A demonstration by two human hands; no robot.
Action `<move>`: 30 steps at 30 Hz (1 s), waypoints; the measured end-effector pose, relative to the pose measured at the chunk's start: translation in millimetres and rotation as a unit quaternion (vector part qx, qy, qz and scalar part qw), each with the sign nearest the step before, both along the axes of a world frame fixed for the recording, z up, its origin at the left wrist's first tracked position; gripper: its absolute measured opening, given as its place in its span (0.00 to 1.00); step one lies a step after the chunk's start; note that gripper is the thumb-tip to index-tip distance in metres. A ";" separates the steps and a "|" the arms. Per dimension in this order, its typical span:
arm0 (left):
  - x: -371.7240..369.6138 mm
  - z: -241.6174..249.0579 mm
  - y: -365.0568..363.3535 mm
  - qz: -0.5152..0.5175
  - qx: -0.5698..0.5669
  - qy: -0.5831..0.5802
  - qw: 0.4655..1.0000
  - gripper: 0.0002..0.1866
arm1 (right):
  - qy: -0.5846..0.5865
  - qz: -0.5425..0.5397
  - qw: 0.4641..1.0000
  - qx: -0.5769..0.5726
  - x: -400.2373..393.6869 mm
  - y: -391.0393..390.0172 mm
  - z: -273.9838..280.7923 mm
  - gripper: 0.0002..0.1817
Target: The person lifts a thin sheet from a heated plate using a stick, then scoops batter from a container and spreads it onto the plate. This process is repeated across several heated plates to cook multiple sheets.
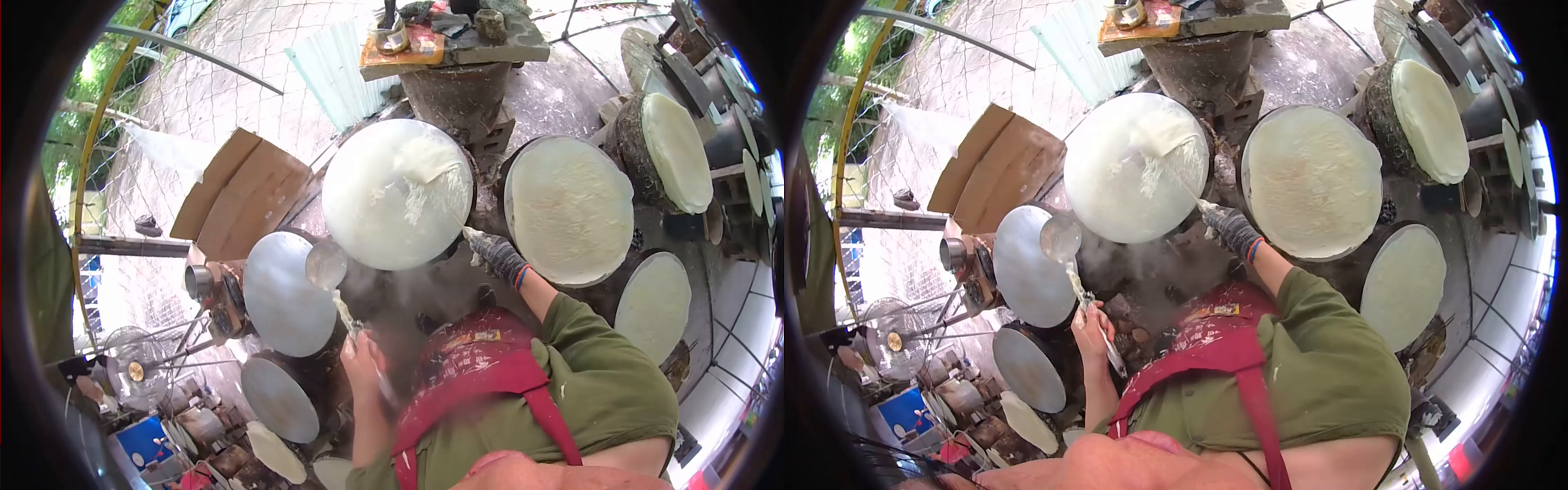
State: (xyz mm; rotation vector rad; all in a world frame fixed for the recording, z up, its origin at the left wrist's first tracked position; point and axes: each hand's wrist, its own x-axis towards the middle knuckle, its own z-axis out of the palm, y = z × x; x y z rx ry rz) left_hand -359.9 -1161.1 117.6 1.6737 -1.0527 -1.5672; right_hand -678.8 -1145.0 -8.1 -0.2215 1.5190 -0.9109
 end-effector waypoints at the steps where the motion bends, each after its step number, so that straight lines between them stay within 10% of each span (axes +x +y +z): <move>1: -3.5 1.0 0.3 -0.008 -0.004 0.006 1.000 0.13 | 0.036 -0.008 0.999 -0.029 -2.3 1.2 -9.0 0.18; 4: -9.5 1.4 5.8 -0.001 -0.008 0.003 1.000 0.13 | 0.059 -0.125 0.984 -0.111 -30.2 -2.5 -75.9 0.18; 8: -12.3 0.3 5.6 0.006 -0.008 0.003 1.000 0.13 | 0.007 0.031 0.998 0.046 -17.6 -6.5 0.8 0.17; 11: -17.4 -2.4 -14.9 -0.027 -0.017 -0.009 0.999 0.13 | 0.098 0.069 0.986 -0.116 -23.7 -2.3 -29.6 0.16; 18: -59.2 -50.6 -153.8 -0.168 -0.068 0.013 0.983 0.13 | 0.163 0.126 0.975 -0.089 -18.9 -20.5 -56.4 0.16; 21: -84.2 -74.4 -204.3 -0.224 -0.058 0.051 0.972 0.12 | 0.364 0.117 0.895 -0.230 -1.0 15.3 -62.1 0.16; 22: -90.4 -80.4 -212.2 -0.241 -0.053 0.059 0.967 0.12 | 0.269 0.083 0.955 -0.090 10.1 21.6 -10.8 0.18; 26: -81.4 -96.6 -204.1 -0.262 0.044 0.112 0.957 0.10 | 0.690 0.248 0.670 -0.122 84.7 42.2 -86.5 0.16; 30: -54.8 -83.2 -169.3 -0.199 0.176 0.165 0.950 0.09 | 0.057 -0.071 0.995 -0.050 147.8 -3.1 -5.3 0.12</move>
